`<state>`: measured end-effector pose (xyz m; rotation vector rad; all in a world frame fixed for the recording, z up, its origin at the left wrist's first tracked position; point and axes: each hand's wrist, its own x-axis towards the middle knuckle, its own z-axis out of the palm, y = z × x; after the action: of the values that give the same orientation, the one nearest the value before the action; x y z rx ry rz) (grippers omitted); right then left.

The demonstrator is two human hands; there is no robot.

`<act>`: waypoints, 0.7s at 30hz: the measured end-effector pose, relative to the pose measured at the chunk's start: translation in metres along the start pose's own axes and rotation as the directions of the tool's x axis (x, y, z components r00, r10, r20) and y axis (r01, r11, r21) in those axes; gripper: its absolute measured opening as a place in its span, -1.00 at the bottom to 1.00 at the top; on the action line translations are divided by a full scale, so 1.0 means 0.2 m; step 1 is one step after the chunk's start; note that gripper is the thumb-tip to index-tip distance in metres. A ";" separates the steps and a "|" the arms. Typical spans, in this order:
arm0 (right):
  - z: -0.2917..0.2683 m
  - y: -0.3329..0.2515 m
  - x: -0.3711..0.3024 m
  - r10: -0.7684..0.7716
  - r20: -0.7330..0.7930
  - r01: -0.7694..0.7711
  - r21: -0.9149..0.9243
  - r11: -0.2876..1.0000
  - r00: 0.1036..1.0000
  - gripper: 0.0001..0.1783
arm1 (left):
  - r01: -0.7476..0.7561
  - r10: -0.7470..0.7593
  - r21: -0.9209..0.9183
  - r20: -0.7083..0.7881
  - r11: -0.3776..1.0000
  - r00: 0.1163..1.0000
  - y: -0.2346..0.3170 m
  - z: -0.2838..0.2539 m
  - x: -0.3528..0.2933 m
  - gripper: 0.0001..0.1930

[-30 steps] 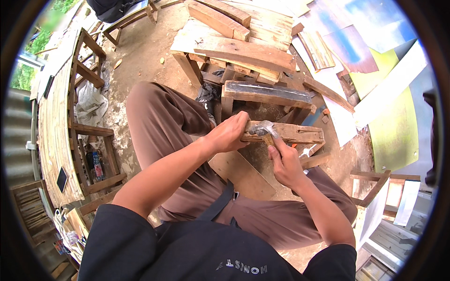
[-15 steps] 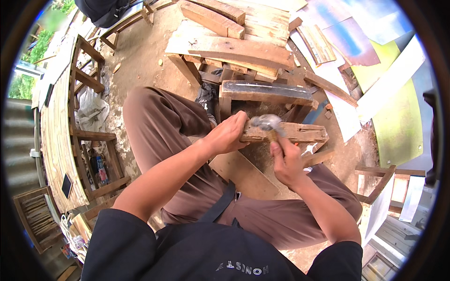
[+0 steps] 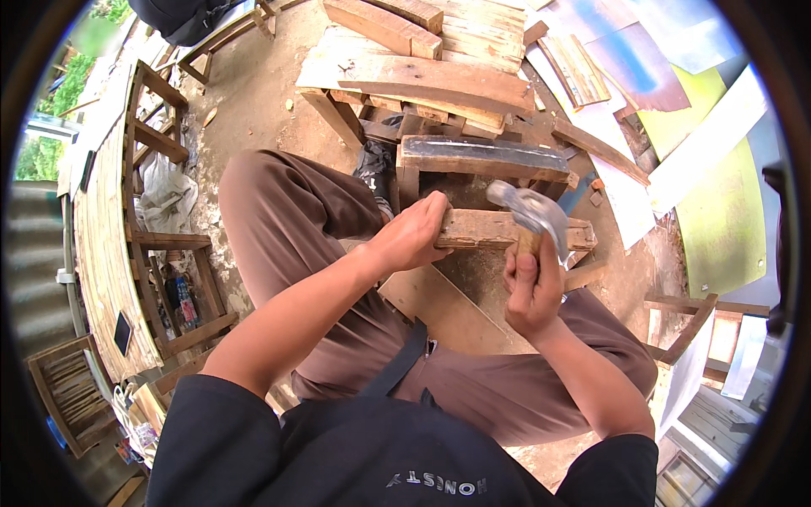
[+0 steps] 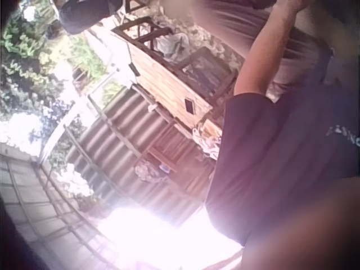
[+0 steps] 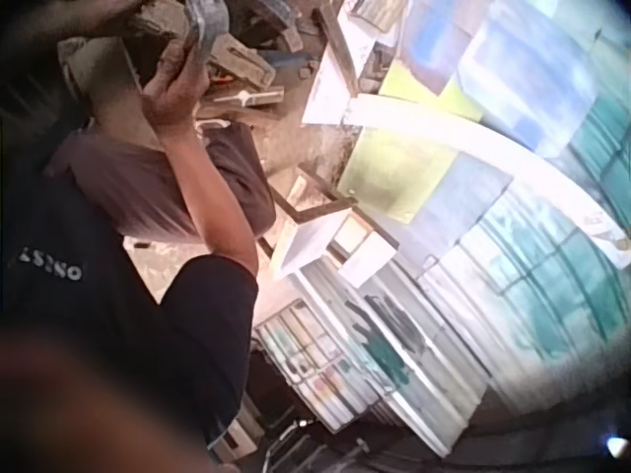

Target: The person sits on the ground and uses a hammer to strike a wooden plank, attempting to remove a nail. They repeatedly hit the plank and inspect the nail area, but the nail remains embedded. The person continues to hammer and inspect the plank throughout the clip.

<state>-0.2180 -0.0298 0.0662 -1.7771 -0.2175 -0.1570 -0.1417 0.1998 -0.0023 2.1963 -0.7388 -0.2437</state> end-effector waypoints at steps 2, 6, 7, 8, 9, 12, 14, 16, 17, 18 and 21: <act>0.02 0.03 0.01 -0.039 0.184 0.081 -0.229 0.970 0.982 -0.52 | 0.016 -0.016 -0.007 0.010 1.000 1.000 -0.01 -0.01 0.00 -0.32; 0.01 0.06 0.02 0.165 0.241 -0.084 -0.312 0.946 0.956 -0.50 | 0.019 -0.018 -0.068 0.021 0.998 1.000 -0.02 -0.04 0.00 -0.36; 0.02 0.06 0.02 0.157 0.209 -0.086 -0.315 0.945 0.965 -0.50 | 0.029 -0.027 -0.077 0.026 0.997 0.999 -0.01 -0.04 0.00 -0.36; 0.01 0.06 0.03 0.158 0.214 -0.089 -0.302 0.949 0.964 -0.49 | 0.046 -0.043 -0.093 0.039 0.995 0.998 -0.01 -0.04 0.00 -0.37; 0.00 0.05 0.03 0.181 0.218 -0.112 -0.295 0.949 0.959 -0.48 | 0.006 -0.004 -0.083 0.027 0.997 1.000 -0.01 -0.03 0.00 -0.37; -0.02 0.02 0.03 0.254 0.237 -0.193 -0.251 0.948 0.938 -0.44 | -0.088 0.090 -0.066 0.026 0.994 0.996 -0.02 -0.02 0.00 -0.36; -0.02 0.01 0.02 0.289 0.255 -0.235 -0.221 0.946 0.923 -0.42 | -0.124 0.126 -0.042 0.040 0.991 0.991 -0.03 -0.03 -0.01 -0.36; -0.01 0.00 0.01 0.348 0.262 -0.305 -0.190 0.933 0.900 -0.40 | -0.146 0.151 -0.076 0.063 0.986 0.987 -0.05 -0.05 -0.02 -0.31; -0.01 0.01 0.00 0.347 0.276 -0.308 -0.176 0.935 0.896 -0.40 | -0.158 0.164 -0.091 0.075 0.983 0.984 -0.05 -0.06 -0.03 -0.29; -0.01 0.01 -0.01 0.383 0.288 -0.350 -0.159 0.923 0.878 -0.40 | -0.142 0.153 -0.107 0.104 0.984 0.983 -0.06 -0.07 -0.03 -0.29; -0.02 0.03 -0.05 0.333 0.337 -0.289 -0.173 0.941 0.881 -0.40 | -0.111 0.136 -0.155 0.161 0.982 0.978 -0.05 -0.06 -0.03 -0.31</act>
<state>-0.2258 -0.0351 0.0588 -1.9250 -0.1843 0.4037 -0.1374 0.2174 -0.0019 2.0006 -0.9199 -0.4132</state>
